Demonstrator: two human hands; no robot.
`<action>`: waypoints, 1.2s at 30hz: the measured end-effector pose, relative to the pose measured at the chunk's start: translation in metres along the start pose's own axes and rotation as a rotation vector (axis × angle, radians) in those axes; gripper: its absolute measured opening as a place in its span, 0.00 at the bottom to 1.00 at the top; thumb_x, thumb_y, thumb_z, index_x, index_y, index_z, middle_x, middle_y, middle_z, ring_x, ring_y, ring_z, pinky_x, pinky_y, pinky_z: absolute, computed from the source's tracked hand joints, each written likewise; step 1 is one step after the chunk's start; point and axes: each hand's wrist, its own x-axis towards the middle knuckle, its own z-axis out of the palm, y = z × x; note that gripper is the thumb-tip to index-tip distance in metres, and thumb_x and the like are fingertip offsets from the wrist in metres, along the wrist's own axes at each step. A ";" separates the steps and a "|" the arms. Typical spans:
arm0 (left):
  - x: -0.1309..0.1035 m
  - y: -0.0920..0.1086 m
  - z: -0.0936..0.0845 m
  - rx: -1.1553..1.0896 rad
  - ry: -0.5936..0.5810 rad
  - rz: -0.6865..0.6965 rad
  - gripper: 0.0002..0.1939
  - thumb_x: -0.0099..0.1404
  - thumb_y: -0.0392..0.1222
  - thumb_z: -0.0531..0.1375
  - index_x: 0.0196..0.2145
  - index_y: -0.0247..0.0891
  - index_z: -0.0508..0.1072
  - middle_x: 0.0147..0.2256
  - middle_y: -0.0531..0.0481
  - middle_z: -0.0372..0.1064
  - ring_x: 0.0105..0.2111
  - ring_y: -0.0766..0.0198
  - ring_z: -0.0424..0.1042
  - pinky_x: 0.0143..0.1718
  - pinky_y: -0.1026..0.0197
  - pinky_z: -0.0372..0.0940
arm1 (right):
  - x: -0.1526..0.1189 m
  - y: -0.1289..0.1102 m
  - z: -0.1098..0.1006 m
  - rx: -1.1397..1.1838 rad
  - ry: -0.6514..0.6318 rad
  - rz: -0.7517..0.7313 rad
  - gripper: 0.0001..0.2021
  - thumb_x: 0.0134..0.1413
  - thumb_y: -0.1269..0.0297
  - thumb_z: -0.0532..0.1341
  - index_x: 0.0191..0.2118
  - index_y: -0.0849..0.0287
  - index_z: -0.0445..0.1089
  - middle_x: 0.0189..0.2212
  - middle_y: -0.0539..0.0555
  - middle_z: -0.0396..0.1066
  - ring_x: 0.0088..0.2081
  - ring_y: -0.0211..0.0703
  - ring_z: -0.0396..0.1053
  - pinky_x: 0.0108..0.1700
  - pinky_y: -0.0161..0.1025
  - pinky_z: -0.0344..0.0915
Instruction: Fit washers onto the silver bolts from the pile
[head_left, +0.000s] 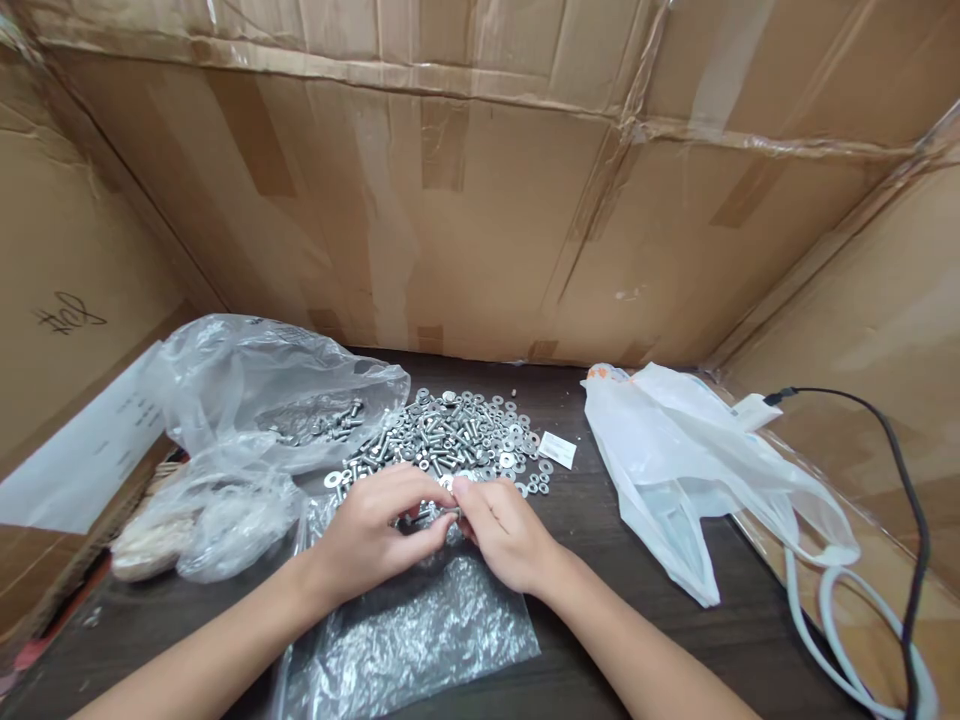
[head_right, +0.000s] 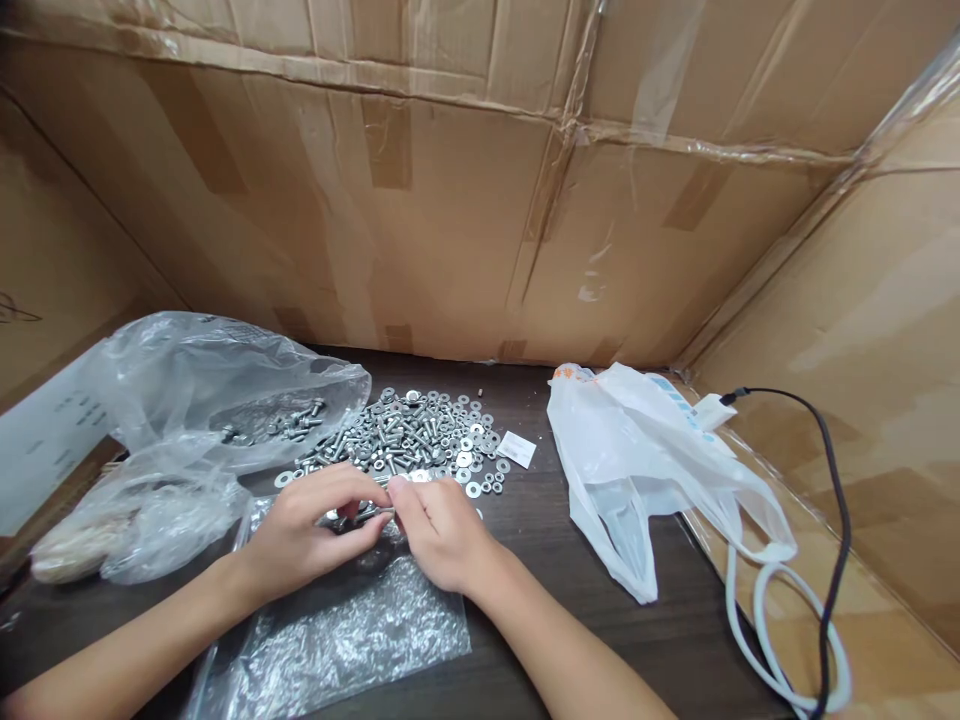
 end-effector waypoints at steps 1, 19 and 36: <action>0.000 0.000 0.000 -0.024 0.000 -0.058 0.03 0.64 0.33 0.63 0.36 0.37 0.77 0.27 0.53 0.72 0.25 0.67 0.67 0.30 0.63 0.62 | -0.001 -0.001 -0.001 -0.011 0.024 -0.036 0.22 0.73 0.57 0.47 0.25 0.58 0.60 0.22 0.49 0.61 0.26 0.38 0.59 0.31 0.37 0.53; 0.004 -0.004 -0.001 -0.275 -0.141 -0.482 0.04 0.61 0.38 0.62 0.33 0.36 0.77 0.21 0.56 0.65 0.21 0.69 0.61 0.23 0.67 0.57 | -0.001 -0.004 -0.002 -0.017 0.073 -0.096 0.08 0.64 0.60 0.57 0.35 0.58 0.66 0.25 0.48 0.63 0.26 0.37 0.60 0.30 0.34 0.55; 0.004 0.001 0.001 -0.148 -0.029 -0.373 0.06 0.60 0.35 0.62 0.36 0.38 0.78 0.23 0.57 0.66 0.22 0.69 0.63 0.26 0.67 0.59 | 0.001 -0.005 -0.003 0.029 0.046 -0.037 0.07 0.64 0.63 0.56 0.35 0.59 0.66 0.26 0.47 0.62 0.26 0.37 0.59 0.30 0.35 0.55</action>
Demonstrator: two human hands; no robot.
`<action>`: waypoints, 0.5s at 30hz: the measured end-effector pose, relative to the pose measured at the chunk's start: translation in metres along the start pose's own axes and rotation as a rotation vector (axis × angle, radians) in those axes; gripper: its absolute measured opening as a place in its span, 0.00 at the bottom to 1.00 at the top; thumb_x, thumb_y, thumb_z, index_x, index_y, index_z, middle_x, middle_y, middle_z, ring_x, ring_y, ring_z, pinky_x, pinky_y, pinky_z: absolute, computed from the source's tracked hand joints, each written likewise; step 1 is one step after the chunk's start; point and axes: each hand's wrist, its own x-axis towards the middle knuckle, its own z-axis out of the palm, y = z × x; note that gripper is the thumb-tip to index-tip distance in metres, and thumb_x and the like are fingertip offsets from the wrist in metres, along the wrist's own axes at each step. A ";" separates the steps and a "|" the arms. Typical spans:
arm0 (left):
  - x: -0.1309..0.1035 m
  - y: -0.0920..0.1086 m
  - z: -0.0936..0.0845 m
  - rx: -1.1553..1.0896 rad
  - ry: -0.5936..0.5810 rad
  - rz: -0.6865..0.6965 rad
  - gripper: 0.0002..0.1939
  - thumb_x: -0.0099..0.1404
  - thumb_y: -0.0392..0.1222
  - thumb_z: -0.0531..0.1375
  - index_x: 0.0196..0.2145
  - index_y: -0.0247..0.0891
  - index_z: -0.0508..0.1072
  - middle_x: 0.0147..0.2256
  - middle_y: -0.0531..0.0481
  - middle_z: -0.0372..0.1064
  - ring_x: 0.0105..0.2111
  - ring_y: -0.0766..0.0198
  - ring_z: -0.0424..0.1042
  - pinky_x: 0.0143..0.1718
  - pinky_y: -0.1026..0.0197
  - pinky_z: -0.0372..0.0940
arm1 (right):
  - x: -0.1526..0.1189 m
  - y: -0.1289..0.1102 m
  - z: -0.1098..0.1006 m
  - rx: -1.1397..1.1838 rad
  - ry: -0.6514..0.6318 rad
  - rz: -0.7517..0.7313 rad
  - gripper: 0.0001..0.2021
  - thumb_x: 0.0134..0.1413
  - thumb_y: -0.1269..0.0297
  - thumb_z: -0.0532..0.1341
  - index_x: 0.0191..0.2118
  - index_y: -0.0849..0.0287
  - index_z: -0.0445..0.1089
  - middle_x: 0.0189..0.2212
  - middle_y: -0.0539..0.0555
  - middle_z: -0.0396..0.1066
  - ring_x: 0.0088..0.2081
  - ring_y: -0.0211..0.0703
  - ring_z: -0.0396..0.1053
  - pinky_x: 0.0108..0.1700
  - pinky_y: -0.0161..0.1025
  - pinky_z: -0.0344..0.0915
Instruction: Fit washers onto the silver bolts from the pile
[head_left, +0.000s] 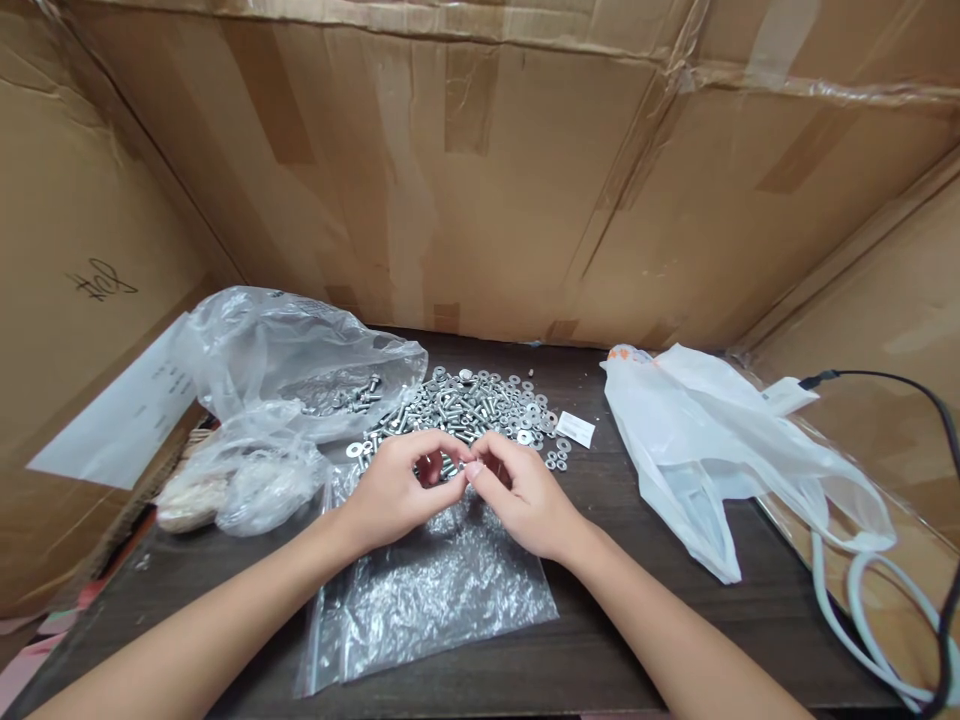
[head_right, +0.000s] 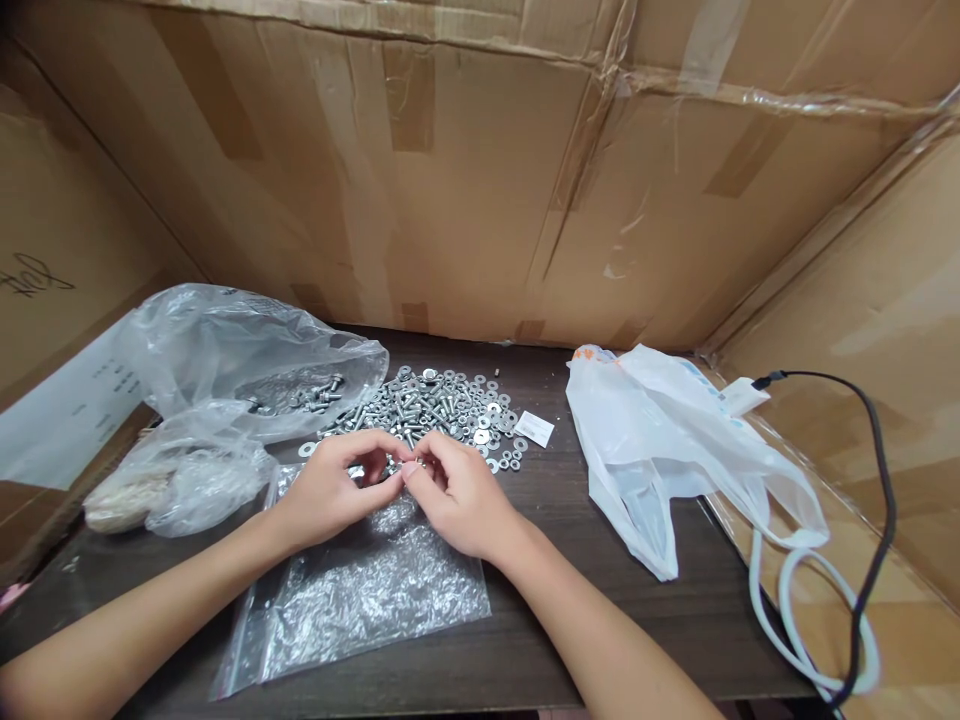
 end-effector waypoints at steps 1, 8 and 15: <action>0.000 0.000 0.000 -0.003 -0.003 -0.007 0.06 0.61 0.36 0.62 0.36 0.38 0.78 0.23 0.57 0.67 0.22 0.69 0.63 0.26 0.66 0.59 | 0.000 -0.001 -0.001 0.014 0.001 0.011 0.05 0.62 0.63 0.57 0.37 0.59 0.66 0.26 0.47 0.63 0.26 0.37 0.59 0.30 0.35 0.56; -0.002 -0.005 -0.002 0.277 0.028 0.419 0.04 0.66 0.34 0.61 0.38 0.34 0.76 0.29 0.50 0.73 0.28 0.65 0.69 0.32 0.62 0.63 | 0.002 0.006 0.003 0.047 -0.060 0.062 0.23 0.70 0.55 0.49 0.23 0.58 0.59 0.19 0.47 0.57 0.23 0.36 0.54 0.28 0.36 0.51; 0.000 -0.003 -0.004 0.042 -0.025 0.098 0.03 0.64 0.35 0.63 0.34 0.38 0.78 0.25 0.55 0.71 0.23 0.69 0.64 0.26 0.66 0.61 | -0.001 0.007 0.003 -0.068 0.029 -0.059 0.15 0.69 0.58 0.52 0.31 0.59 0.64 0.26 0.49 0.63 0.27 0.38 0.60 0.32 0.36 0.54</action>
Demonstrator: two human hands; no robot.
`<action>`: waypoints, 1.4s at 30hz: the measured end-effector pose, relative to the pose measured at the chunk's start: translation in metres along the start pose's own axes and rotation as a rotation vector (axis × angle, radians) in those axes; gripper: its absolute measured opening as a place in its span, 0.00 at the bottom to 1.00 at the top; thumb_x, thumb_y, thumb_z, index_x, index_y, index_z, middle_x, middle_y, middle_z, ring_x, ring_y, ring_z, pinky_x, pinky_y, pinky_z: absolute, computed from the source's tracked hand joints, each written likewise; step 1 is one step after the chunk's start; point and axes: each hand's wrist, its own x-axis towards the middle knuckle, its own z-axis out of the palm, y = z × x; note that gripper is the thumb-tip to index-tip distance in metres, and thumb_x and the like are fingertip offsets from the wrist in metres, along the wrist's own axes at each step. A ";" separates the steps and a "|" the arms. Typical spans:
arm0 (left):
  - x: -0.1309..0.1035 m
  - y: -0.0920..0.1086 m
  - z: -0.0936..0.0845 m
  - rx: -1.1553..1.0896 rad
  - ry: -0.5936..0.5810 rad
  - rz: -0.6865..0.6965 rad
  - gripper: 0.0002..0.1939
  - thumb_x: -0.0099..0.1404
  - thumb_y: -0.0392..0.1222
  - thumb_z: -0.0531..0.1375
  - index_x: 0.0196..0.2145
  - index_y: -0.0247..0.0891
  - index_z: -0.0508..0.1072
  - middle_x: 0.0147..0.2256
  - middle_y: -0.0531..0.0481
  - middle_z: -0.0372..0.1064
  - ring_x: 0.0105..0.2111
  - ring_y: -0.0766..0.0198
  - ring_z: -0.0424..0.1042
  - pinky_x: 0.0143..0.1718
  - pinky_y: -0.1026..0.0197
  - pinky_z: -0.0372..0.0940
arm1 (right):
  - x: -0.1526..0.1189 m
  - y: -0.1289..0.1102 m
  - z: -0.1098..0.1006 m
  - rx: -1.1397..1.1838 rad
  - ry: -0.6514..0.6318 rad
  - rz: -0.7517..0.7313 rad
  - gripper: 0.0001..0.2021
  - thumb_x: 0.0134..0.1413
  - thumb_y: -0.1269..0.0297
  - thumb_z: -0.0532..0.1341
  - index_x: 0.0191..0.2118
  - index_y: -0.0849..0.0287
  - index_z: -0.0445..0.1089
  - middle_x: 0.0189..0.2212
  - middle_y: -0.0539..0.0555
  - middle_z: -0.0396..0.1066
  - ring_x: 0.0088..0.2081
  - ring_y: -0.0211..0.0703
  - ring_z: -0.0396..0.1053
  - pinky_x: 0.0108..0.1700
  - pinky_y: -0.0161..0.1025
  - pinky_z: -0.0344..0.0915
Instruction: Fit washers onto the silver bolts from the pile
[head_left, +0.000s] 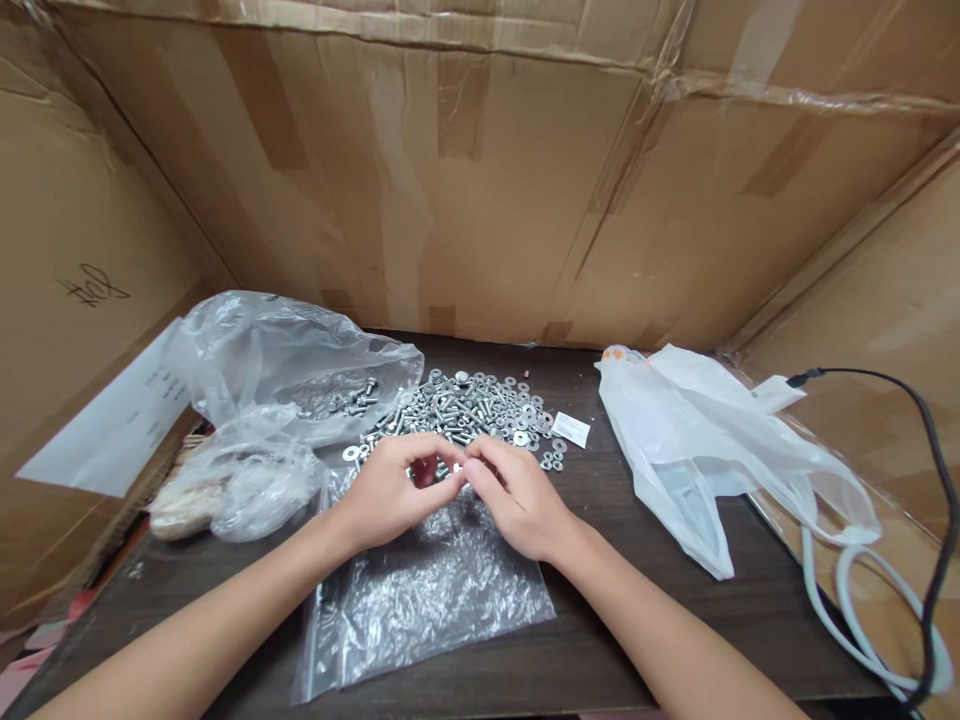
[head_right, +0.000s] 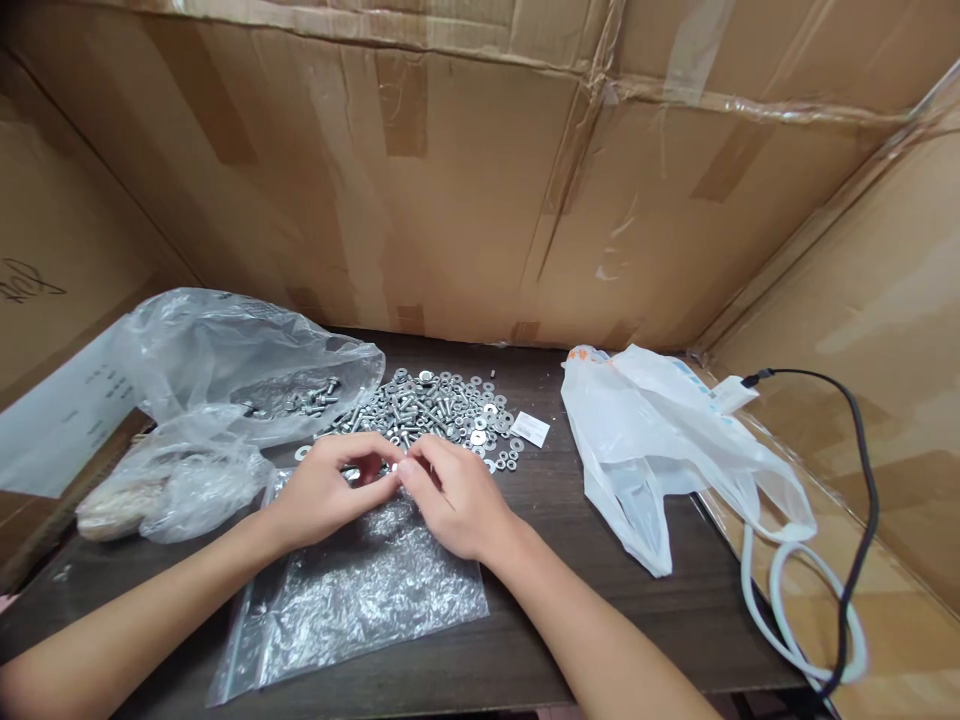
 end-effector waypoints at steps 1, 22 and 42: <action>0.000 0.000 0.000 -0.052 -0.016 -0.075 0.03 0.63 0.36 0.63 0.34 0.38 0.78 0.25 0.56 0.71 0.22 0.69 0.63 0.25 0.67 0.60 | 0.000 -0.001 -0.001 -0.011 0.016 -0.022 0.10 0.67 0.59 0.55 0.35 0.59 0.65 0.27 0.49 0.64 0.28 0.38 0.61 0.32 0.36 0.55; -0.004 0.003 0.003 0.029 0.007 0.179 0.04 0.64 0.34 0.62 0.36 0.37 0.78 0.29 0.53 0.72 0.26 0.69 0.66 0.32 0.64 0.61 | -0.002 0.001 0.003 0.166 -0.072 0.167 0.27 0.73 0.52 0.44 0.21 0.58 0.57 0.18 0.48 0.56 0.22 0.37 0.56 0.28 0.37 0.52; -0.002 0.003 0.004 -0.141 -0.037 -0.166 0.04 0.61 0.38 0.62 0.34 0.36 0.78 0.22 0.56 0.66 0.22 0.68 0.62 0.26 0.65 0.59 | -0.004 -0.004 0.002 0.077 0.009 0.013 0.14 0.68 0.57 0.53 0.32 0.58 0.64 0.24 0.48 0.62 0.26 0.38 0.59 0.30 0.35 0.54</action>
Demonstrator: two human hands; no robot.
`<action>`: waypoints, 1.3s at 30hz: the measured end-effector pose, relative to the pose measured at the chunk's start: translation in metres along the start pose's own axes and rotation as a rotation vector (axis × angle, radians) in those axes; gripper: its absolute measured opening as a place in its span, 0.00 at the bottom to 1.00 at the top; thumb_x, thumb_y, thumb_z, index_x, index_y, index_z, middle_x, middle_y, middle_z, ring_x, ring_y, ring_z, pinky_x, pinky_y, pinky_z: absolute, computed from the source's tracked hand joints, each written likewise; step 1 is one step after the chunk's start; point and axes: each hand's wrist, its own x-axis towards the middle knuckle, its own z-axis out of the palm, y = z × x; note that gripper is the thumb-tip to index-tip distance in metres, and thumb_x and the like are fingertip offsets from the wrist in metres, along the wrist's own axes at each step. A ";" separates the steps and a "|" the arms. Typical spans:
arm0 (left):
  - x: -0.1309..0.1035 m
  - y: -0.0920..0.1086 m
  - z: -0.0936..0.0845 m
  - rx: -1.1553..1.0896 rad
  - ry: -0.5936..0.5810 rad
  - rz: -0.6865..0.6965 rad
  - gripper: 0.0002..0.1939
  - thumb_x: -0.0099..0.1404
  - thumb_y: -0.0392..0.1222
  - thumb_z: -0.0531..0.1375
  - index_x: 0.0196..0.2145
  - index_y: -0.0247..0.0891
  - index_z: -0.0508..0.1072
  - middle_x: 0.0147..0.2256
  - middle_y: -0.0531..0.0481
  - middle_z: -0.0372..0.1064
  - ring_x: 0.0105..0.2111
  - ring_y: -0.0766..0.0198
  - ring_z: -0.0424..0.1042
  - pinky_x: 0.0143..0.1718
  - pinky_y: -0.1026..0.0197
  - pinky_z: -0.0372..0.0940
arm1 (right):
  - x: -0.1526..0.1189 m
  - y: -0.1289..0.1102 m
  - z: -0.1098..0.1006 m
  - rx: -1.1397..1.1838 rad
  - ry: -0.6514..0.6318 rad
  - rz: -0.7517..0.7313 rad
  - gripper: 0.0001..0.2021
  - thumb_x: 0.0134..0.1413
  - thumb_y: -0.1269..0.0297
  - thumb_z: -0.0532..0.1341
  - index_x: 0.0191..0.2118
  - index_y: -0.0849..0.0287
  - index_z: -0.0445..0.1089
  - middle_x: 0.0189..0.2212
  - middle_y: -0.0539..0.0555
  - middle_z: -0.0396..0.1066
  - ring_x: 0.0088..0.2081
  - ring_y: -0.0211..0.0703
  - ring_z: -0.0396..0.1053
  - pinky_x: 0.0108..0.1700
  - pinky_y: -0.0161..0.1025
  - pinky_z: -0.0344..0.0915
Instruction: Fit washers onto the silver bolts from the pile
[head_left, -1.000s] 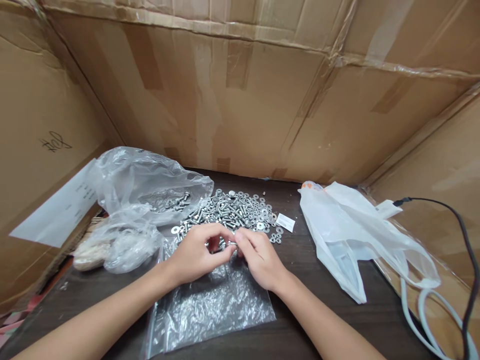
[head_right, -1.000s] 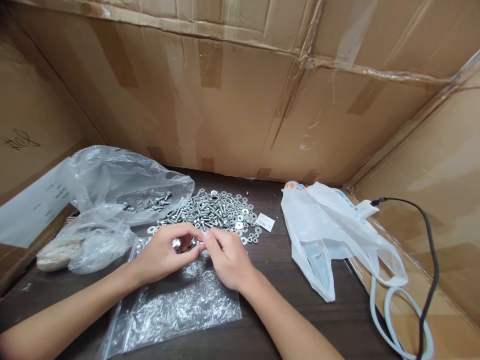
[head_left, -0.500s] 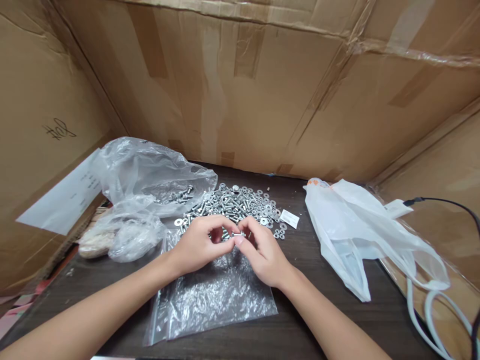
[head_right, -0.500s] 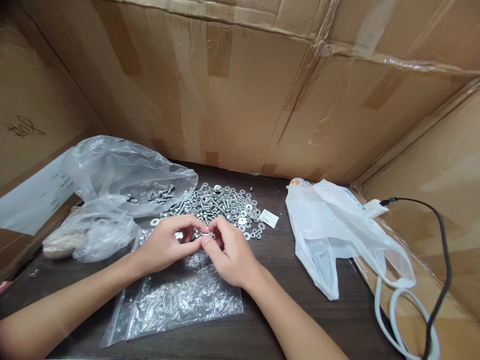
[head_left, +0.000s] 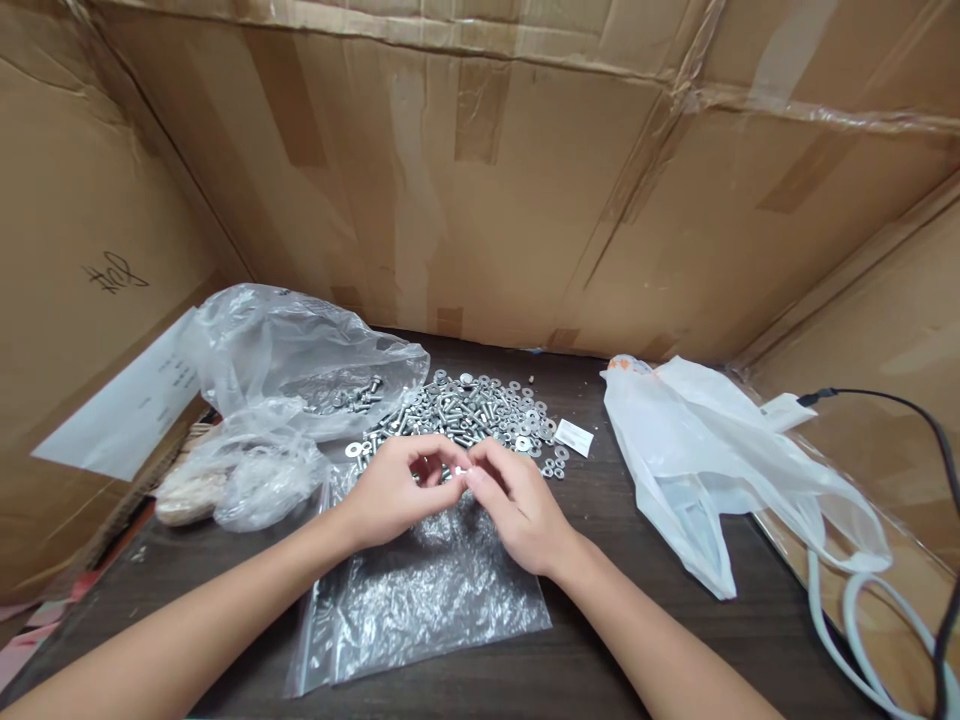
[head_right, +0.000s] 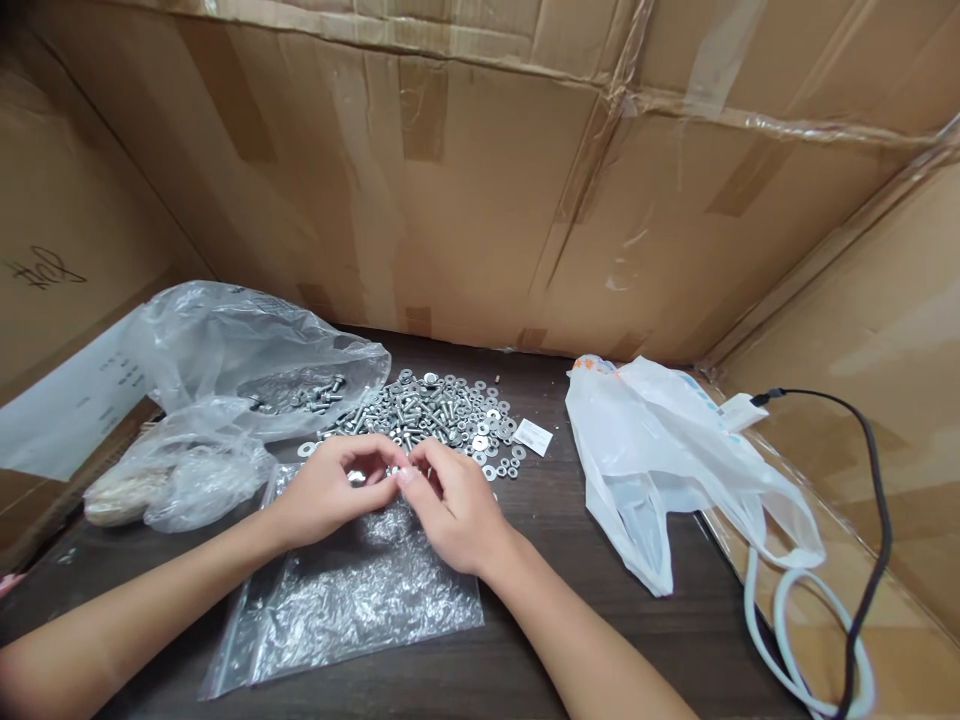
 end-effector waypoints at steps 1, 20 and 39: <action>0.001 0.000 0.000 -0.044 -0.026 -0.050 0.05 0.62 0.38 0.62 0.34 0.36 0.77 0.22 0.56 0.65 0.22 0.69 0.61 0.25 0.66 0.58 | 0.000 -0.002 -0.001 -0.006 0.001 -0.013 0.10 0.67 0.58 0.56 0.35 0.58 0.65 0.26 0.48 0.62 0.26 0.38 0.59 0.30 0.35 0.54; 0.002 0.001 0.000 0.022 0.025 -0.033 0.05 0.62 0.38 0.61 0.35 0.37 0.77 0.26 0.54 0.70 0.24 0.68 0.63 0.27 0.65 0.60 | 0.004 -0.002 -0.002 -0.016 -0.009 0.032 0.08 0.66 0.60 0.55 0.37 0.58 0.63 0.28 0.48 0.63 0.28 0.38 0.59 0.32 0.35 0.56; -0.001 0.003 -0.001 0.109 0.028 0.170 0.04 0.61 0.36 0.62 0.34 0.36 0.77 0.27 0.52 0.70 0.27 0.66 0.65 0.31 0.63 0.61 | 0.002 0.001 0.001 -0.030 -0.019 -0.005 0.15 0.68 0.58 0.53 0.29 0.58 0.61 0.23 0.48 0.59 0.25 0.38 0.57 0.29 0.36 0.53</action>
